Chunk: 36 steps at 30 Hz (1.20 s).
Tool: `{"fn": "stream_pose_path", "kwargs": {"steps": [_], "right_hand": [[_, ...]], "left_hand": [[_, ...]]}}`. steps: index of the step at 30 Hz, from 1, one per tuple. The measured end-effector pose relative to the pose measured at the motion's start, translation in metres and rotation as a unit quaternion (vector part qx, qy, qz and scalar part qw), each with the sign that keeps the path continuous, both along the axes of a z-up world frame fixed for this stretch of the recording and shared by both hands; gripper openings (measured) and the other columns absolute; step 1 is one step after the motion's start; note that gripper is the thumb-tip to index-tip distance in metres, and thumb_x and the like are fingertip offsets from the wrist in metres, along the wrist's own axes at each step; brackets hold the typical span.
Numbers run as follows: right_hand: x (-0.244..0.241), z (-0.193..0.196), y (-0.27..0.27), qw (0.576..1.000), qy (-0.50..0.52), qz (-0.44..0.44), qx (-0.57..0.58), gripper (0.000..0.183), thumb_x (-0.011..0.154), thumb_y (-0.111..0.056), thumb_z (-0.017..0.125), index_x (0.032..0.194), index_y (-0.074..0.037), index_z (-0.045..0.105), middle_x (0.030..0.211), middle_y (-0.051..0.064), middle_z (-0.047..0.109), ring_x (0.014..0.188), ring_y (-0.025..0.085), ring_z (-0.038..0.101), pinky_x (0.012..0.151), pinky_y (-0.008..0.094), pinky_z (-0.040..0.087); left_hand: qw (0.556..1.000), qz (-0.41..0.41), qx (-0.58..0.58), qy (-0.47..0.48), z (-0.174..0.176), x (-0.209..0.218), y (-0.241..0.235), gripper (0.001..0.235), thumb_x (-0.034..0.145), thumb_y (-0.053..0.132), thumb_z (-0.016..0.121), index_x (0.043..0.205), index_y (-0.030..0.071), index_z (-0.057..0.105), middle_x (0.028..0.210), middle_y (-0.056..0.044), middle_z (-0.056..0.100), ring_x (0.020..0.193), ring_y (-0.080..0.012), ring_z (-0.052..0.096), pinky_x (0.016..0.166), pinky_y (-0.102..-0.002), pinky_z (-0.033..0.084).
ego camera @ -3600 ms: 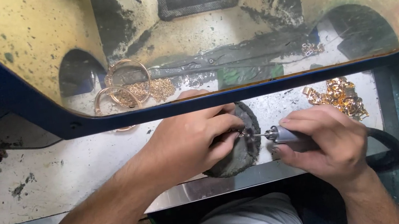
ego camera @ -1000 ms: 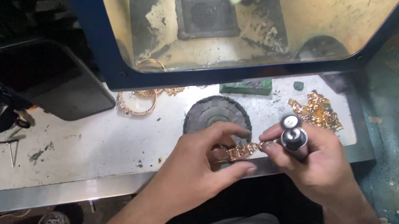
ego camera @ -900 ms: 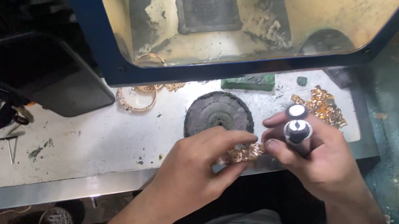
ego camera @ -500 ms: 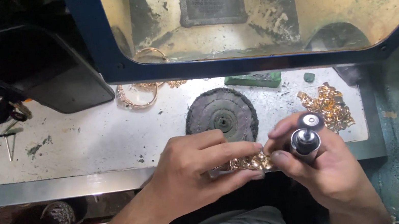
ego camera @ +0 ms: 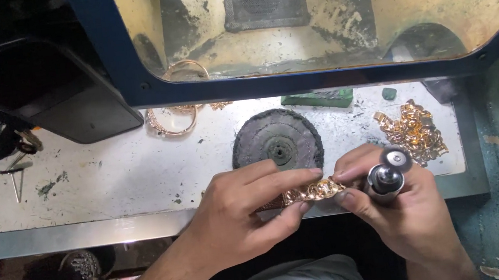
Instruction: The person uses a rotary tool to polish a gold chain held against a dark polishing block. The person repeatedly rotates the chain and applies the tool to different links while working at a bench with a protective hood.
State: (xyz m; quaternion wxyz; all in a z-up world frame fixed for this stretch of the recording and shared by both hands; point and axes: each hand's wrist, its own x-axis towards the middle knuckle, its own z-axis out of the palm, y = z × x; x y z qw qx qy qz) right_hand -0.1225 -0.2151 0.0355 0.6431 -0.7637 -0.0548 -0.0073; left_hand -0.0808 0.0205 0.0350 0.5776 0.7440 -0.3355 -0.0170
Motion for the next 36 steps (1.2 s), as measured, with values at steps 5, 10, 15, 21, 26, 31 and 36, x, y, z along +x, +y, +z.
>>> {"fn": "stream_pose_path", "kwargs": {"steps": [5,10,15,21,26,31,36], "right_hand": [[-0.004,-0.001,0.001,1.000,0.004,-0.009,-0.001,0.009,0.088,-0.007,0.073,0.096,-0.008,0.067,0.099,0.014,0.075,0.097,0.022,0.074,0.089,0.031,0.060],[-0.008,0.003,0.003,0.999,0.031,-0.019,0.030,0.013,0.086,-0.001,0.073,0.094,-0.010,0.068,0.105,0.018,0.078,0.101,0.024,0.077,0.087,0.032,0.064],[-0.008,0.005,0.005,0.999,0.024,0.009,0.042,0.019,0.082,0.005,0.075,0.089,-0.011,0.067,0.102,0.013,0.070,0.095,0.017,0.070,0.081,0.025,0.060],[-0.010,0.004,0.008,0.999,0.026,0.013,0.029,0.030,0.080,0.008,0.075,0.099,-0.011,0.064,0.104,0.013,0.070,0.097,0.016,0.067,0.075,0.023,0.054],[-0.004,0.013,-0.001,0.997,0.047,0.058,-0.022,0.032,0.081,-0.007,0.080,0.110,-0.009,0.065,0.105,0.011,0.073,0.087,0.015,0.064,0.081,0.026,0.052],[0.010,0.031,0.009,0.996,0.074,0.032,-0.035,0.026,0.087,-0.011,0.073,0.111,-0.006,0.065,0.095,0.011,0.079,0.089,0.016,0.076,0.081,0.026,0.059],[0.011,0.027,0.012,0.986,0.154,-0.001,-0.066,0.031,0.081,-0.004,0.077,0.111,-0.009,0.069,0.080,0.009,0.077,0.072,0.013,0.072,0.069,0.025,0.058]], "left_hand": [[0.998,0.009,0.057,0.005,0.004,-0.001,0.000,0.035,0.090,0.028,0.077,0.121,0.013,0.069,0.079,0.000,0.062,0.063,-0.0151,0.059,0.057,-0.029,0.045],[0.998,0.005,0.052,0.043,0.012,-0.002,0.000,0.023,0.095,0.025,0.070,0.111,0.010,0.070,0.083,-0.002,0.068,0.068,-0.0157,0.062,0.059,-0.028,0.047],[0.980,0.002,0.036,0.194,0.016,-0.002,0.000,0.011,0.092,0.016,0.070,0.102,0.015,0.075,0.081,0.001,0.063,0.065,-0.0109,0.055,0.055,-0.026,0.042],[0.976,0.064,0.033,0.203,0.012,-0.005,-0.005,0.005,0.084,0.013,0.073,0.089,0.012,0.075,0.076,0.002,0.066,0.064,-0.0101,0.055,0.055,-0.026,0.041],[0.973,0.061,0.038,0.220,0.016,-0.002,-0.002,0.005,0.083,0.013,0.074,0.088,0.012,0.075,0.076,0.002,0.067,0.064,-0.0099,0.055,0.054,-0.026,0.041],[0.970,0.042,0.032,0.236,0.019,-0.003,-0.009,0.004,0.083,0.012,0.074,0.086,0.013,0.076,0.073,0.002,0.065,0.062,-0.0091,0.055,0.054,-0.026,0.041],[0.961,0.003,0.030,0.273,0.022,0.000,-0.005,0.009,0.089,0.018,0.075,0.097,0.015,0.078,0.075,0.003,0.061,0.062,-0.0092,0.051,0.055,-0.026,0.040]]}}
